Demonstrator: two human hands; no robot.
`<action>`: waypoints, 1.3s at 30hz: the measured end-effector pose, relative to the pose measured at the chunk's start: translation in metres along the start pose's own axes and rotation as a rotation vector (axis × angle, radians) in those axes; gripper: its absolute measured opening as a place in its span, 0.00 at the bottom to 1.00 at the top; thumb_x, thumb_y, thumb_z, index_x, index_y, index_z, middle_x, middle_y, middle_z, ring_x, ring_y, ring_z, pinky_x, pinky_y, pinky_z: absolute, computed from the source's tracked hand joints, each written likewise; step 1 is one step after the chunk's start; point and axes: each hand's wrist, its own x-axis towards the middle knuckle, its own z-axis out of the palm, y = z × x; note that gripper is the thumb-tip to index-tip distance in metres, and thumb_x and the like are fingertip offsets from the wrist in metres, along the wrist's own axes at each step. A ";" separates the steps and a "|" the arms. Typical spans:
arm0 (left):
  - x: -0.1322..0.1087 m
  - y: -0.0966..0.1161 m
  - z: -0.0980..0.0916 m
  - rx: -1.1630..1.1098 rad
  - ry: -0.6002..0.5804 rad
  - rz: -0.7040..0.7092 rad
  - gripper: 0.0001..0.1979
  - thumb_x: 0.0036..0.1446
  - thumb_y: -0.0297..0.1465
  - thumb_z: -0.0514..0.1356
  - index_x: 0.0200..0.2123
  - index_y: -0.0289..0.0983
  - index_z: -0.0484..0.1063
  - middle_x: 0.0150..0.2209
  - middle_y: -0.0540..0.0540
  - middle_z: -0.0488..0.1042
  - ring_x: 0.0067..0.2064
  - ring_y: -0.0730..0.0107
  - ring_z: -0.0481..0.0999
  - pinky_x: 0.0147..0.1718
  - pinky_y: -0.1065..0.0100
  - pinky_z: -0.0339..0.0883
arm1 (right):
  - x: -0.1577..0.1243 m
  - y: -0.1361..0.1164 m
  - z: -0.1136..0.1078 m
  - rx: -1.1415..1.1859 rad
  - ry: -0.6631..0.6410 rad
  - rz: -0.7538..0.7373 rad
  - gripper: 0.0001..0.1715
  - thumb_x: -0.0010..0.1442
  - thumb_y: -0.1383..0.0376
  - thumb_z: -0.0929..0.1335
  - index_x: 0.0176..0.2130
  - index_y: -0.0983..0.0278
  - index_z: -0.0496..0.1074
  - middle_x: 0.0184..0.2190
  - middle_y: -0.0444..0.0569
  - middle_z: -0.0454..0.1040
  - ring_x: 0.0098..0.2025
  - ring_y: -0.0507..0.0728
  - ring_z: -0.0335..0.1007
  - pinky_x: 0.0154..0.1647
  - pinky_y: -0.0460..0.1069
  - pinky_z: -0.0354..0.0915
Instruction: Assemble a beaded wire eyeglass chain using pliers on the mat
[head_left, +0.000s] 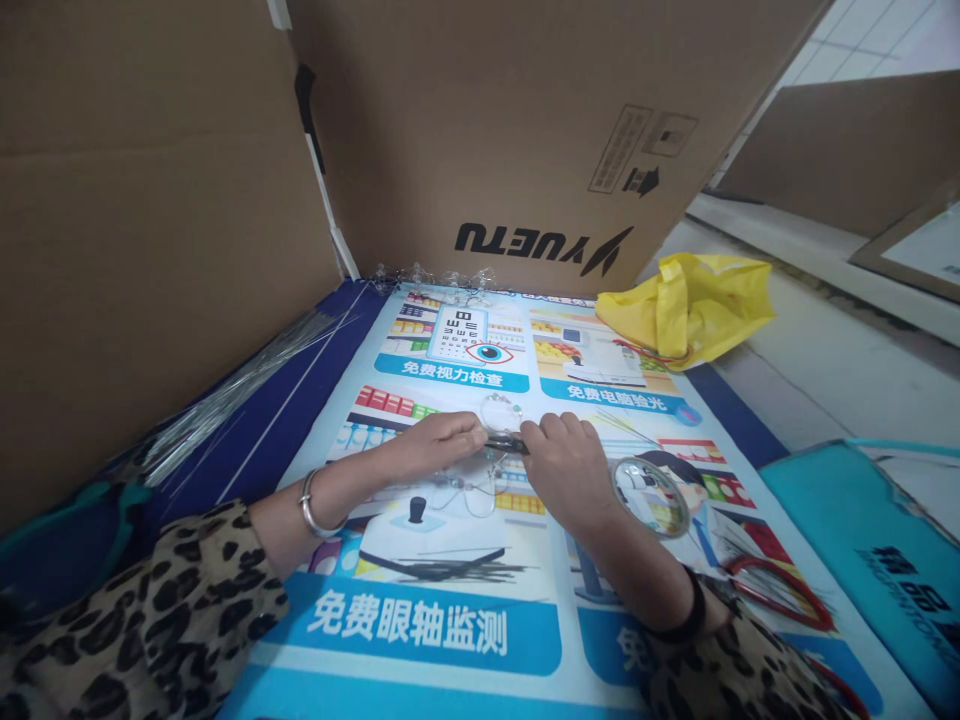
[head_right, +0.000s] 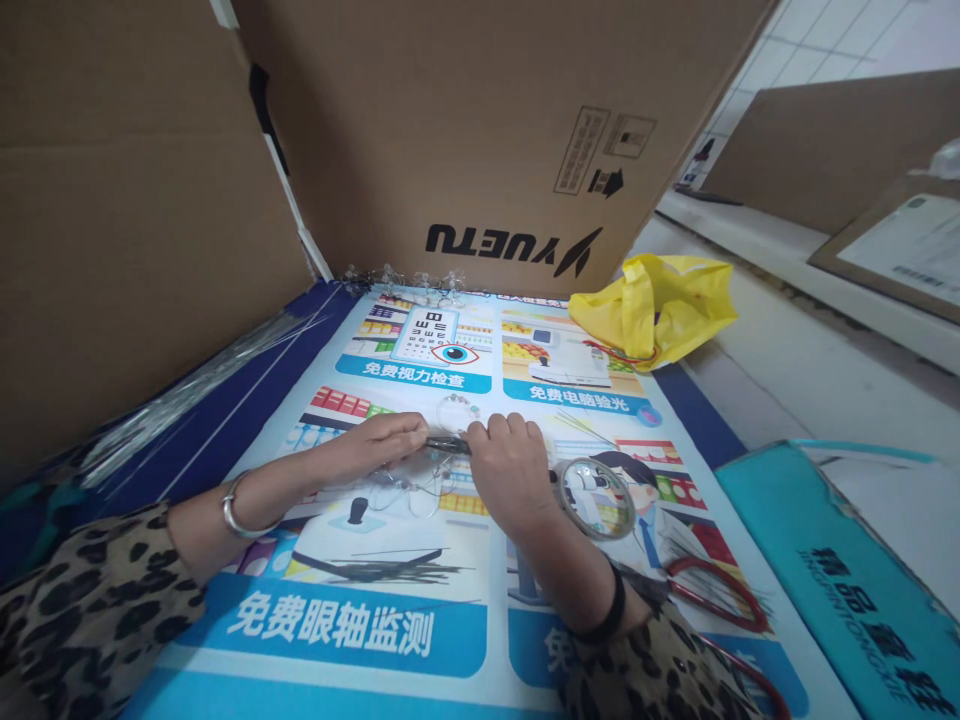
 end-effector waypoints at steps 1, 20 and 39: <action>0.000 -0.001 0.001 -0.004 0.006 0.017 0.18 0.60 0.42 0.46 0.26 0.36 0.61 0.23 0.52 0.61 0.25 0.76 0.59 0.25 0.72 0.54 | 0.000 0.000 0.000 0.003 -0.008 0.004 0.05 0.55 0.69 0.63 0.30 0.62 0.68 0.27 0.49 0.66 0.33 0.58 0.54 0.33 0.52 0.43; 0.002 -0.003 0.004 -0.046 0.063 -0.032 0.21 0.61 0.45 0.41 0.26 0.36 0.62 0.24 0.51 0.62 0.26 0.74 0.61 0.25 0.72 0.56 | 0.001 -0.003 -0.003 0.105 -0.062 0.042 0.07 0.53 0.65 0.64 0.35 0.63 0.70 0.30 0.50 0.67 0.35 0.57 0.55 0.35 0.51 0.45; 0.003 -0.002 0.003 0.021 0.053 -0.014 0.20 0.62 0.41 0.42 0.22 0.36 0.59 0.21 0.52 0.62 0.24 0.76 0.60 0.25 0.71 0.54 | -0.002 -0.004 -0.002 0.087 -0.076 0.016 0.06 0.54 0.68 0.64 0.34 0.63 0.70 0.28 0.48 0.69 0.33 0.56 0.58 0.33 0.50 0.46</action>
